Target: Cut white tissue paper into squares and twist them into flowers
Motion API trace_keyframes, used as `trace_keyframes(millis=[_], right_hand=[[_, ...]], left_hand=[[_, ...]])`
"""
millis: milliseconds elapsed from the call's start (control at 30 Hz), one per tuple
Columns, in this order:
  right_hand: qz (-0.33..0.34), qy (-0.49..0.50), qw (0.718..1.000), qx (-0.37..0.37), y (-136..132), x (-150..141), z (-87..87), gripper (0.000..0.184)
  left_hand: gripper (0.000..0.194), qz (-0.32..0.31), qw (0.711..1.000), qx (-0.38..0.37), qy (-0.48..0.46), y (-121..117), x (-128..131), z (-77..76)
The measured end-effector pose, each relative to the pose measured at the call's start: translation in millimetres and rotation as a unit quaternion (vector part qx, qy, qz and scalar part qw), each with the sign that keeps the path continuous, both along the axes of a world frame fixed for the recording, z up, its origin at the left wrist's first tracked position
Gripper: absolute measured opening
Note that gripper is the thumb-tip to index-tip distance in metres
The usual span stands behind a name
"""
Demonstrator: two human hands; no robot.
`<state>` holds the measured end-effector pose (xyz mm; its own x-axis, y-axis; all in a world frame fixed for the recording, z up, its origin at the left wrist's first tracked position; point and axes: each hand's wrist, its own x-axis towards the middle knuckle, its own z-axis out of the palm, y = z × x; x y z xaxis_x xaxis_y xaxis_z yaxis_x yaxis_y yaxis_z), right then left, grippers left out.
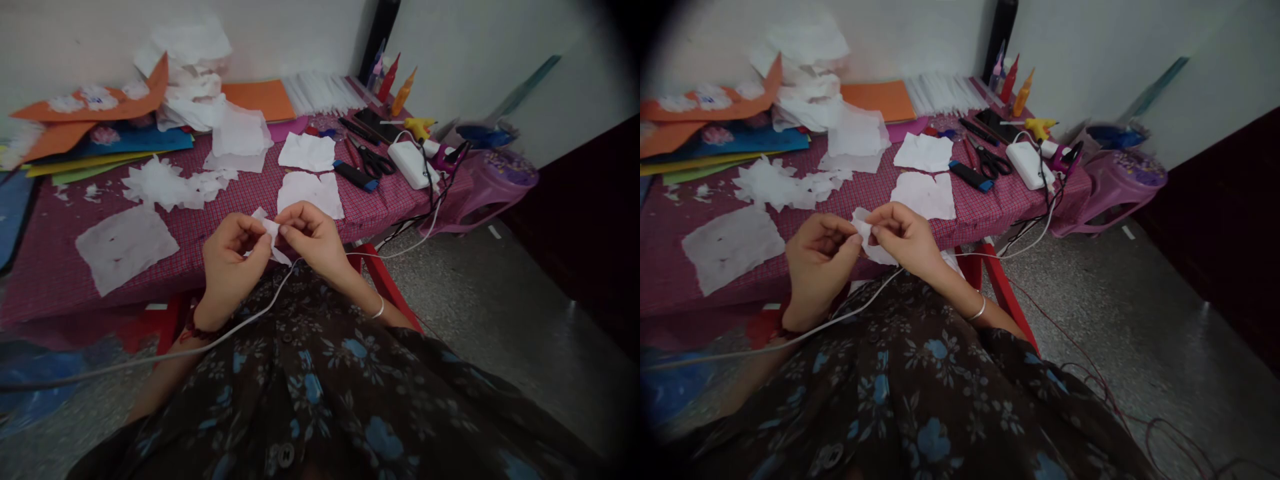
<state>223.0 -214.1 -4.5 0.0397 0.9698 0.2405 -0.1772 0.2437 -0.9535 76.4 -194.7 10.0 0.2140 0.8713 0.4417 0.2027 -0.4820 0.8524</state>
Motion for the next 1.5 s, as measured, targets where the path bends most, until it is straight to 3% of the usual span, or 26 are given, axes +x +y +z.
trace_keyframes(millis=[200, 400, 467, 633, 800, 1000, 1300, 1500], right_hand=[[-0.01, -0.049, 0.998, 0.026, 0, 1, 0.3, 0.012], [-0.038, -0.105, 0.993, 0.04, -1, 1, -1.1, 0.009], [-0.039, -0.119, 0.991, 0.04, -2, 0, -1.1, 0.01], [-0.052, -0.09, 0.994, 0.034, -2, -2, -1.6, 0.01], [-0.06, -0.086, 0.994, 0.035, 0, 0, -1.8, 0.009], [-0.071, -0.119, 0.988, 0.066, 0, 0, -4.1, 0.01], [-0.081, -0.192, 0.973, 0.094, -2, 2, 0.7, 0.005], [-0.078, -0.191, 0.974, 0.091, -3, 1, -0.3, 0.005]], left_hand=[[0.009, -0.004, 1.0, -0.008, 0.018, 3, -1, -2.8], [0.007, 0.017, 0.976, 0.147, 0.162, 3, -7, 3.0], [0.009, 0.026, 0.97, 0.157, 0.184, 3, -6, 3.5], [0.005, 0.038, 0.997, 0.011, 0.062, 2, -3, -3.5], [0.002, 0.006, 0.994, -0.09, -0.062, 3, -1, -8.6], [0.003, -0.009, 0.99, -0.122, -0.077, 3, 0, -10.9], [0.008, -0.011, 0.994, -0.103, -0.043, 4, 0, -11.4], [0.003, -0.025, 0.991, -0.115, -0.059, 5, -1, -15.2]])
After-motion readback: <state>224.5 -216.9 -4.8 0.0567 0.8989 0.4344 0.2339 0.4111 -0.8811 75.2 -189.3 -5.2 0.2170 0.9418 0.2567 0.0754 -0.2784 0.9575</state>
